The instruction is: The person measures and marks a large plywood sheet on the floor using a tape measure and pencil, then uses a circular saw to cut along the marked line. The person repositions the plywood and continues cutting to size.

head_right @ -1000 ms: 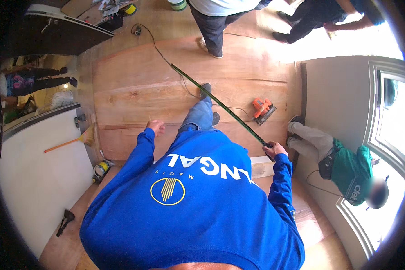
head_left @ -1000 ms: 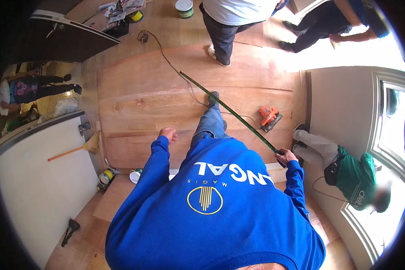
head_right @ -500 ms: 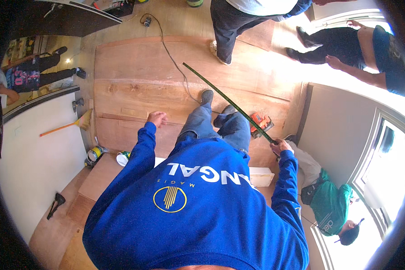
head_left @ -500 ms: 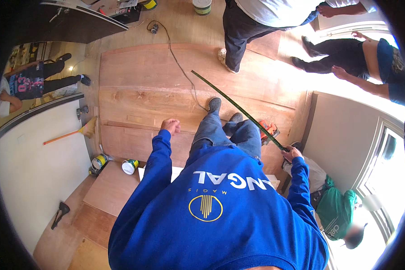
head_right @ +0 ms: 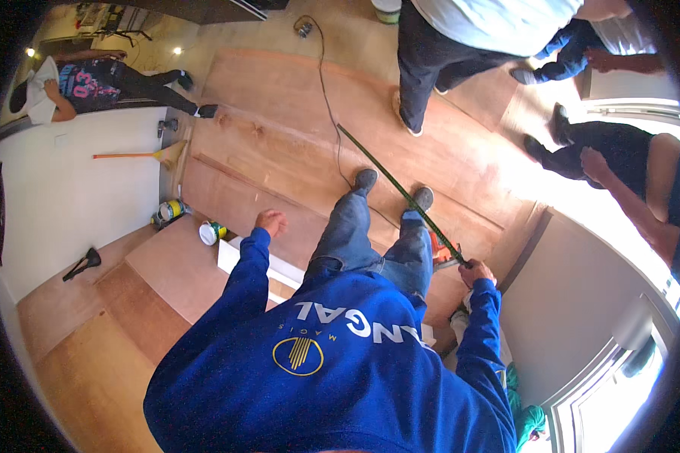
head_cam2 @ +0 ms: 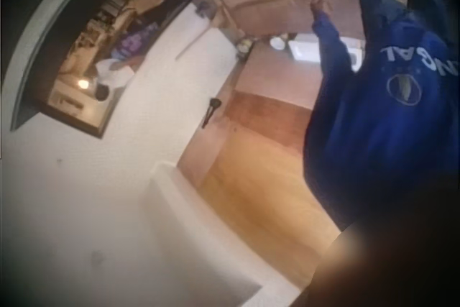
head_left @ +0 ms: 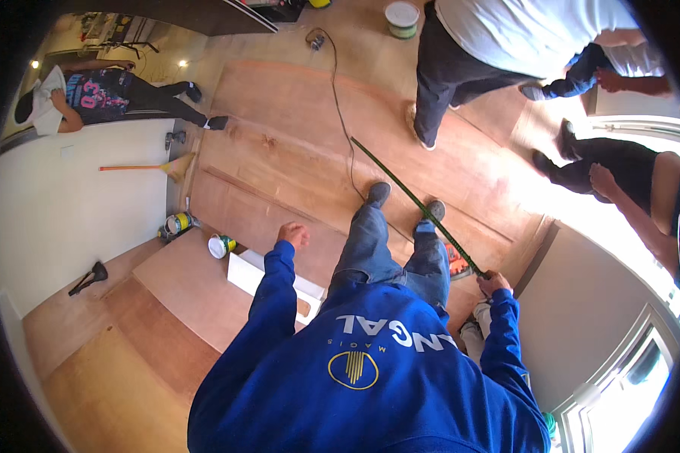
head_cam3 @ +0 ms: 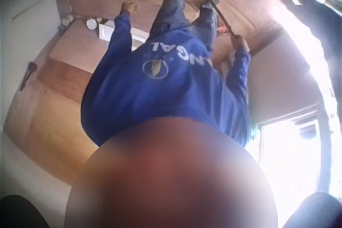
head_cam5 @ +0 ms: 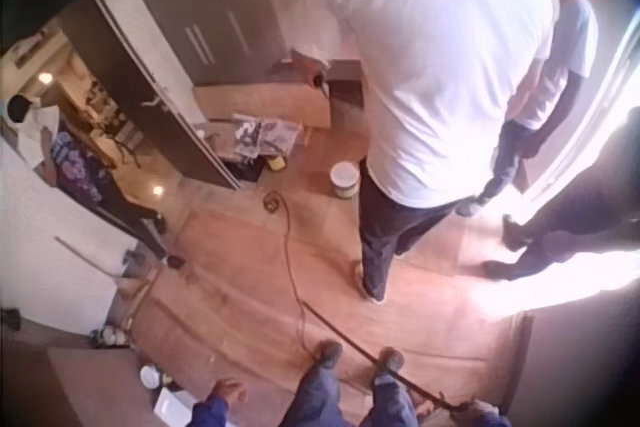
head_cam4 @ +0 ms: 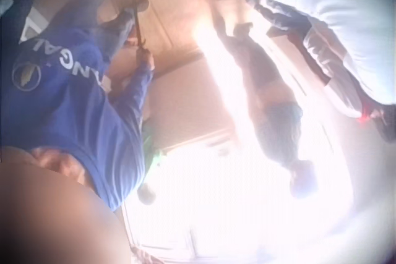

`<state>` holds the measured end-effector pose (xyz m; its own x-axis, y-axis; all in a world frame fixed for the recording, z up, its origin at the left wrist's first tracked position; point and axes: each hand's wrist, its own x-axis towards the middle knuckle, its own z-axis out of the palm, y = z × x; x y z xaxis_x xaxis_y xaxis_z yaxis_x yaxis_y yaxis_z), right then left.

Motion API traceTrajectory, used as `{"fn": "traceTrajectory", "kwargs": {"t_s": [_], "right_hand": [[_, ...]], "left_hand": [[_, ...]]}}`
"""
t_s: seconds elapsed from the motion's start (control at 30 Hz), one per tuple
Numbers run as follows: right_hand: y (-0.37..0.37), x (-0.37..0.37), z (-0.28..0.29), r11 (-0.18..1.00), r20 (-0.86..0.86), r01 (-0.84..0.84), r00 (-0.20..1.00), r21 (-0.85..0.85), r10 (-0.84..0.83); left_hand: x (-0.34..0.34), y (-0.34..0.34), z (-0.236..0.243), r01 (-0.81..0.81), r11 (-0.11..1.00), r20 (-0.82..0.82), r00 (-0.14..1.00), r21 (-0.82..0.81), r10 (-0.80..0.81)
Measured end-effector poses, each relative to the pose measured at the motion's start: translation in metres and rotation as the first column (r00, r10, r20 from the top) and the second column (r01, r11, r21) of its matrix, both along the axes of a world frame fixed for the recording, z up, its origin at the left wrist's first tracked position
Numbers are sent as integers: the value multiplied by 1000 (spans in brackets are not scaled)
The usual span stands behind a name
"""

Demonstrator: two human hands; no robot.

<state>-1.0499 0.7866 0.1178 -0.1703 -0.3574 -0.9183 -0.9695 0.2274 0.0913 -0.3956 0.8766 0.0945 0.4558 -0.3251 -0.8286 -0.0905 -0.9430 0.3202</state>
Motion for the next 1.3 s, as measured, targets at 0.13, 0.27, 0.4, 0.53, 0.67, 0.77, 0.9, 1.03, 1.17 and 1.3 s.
{"fn": "traceTrajectory", "kwargs": {"t_s": [0.13, 0.27, 0.4, 0.53, 0.67, 0.77, 0.9, 1.03, 1.17, 1.3], "right_hand": [[-19, -50, -29, 999, 46, 27, 999, 34, -28], [-40, -79, -48, 999, 44, 36, 998, 11, -36], [-44, -100, -69, 991, 18, 118, 993, 62, -119], [-21, -118, -113, 994, 94, 106, 990, 12, -106], [-13, -134, -204, 989, 192, 148, 971, -29, -140], [-4, -148, -281, 973, 230, 223, 952, -58, -204], [1, -166, -370, 956, 221, 112, 974, -272, -51], [0, -170, -439, 946, 210, 112, 976, -303, -48], [12, -170, -506, 931, 324, 257, 931, -261, -167], [34, -175, -550, 916, 365, 299, 911, -266, -191]], "left_hand": [[-73, 46, -15, 84, 991, -18, 996, 100, -83], [-100, 43, -43, 155, 982, -44, 988, 108, -151], [-93, -4, -83, 286, 954, -33, 958, 87, -285], [-88, -71, -147, 336, 941, -45, 941, 35, -334], [-87, -125, -264, 315, 932, -87, 939, -179, -334], [-62, -139, -373, 424, 903, 99, 904, -70, -416], [-23, -119, -518, 499, 866, 374, 795, 44, -477], [12, -96, -648, 576, 811, 762, 479, 101, -436], [31, -108, -736, 425, 869, 769, 633, -254, -85], [41, -157, -726, 153, 948, 345, 937, -279, -49]]}}
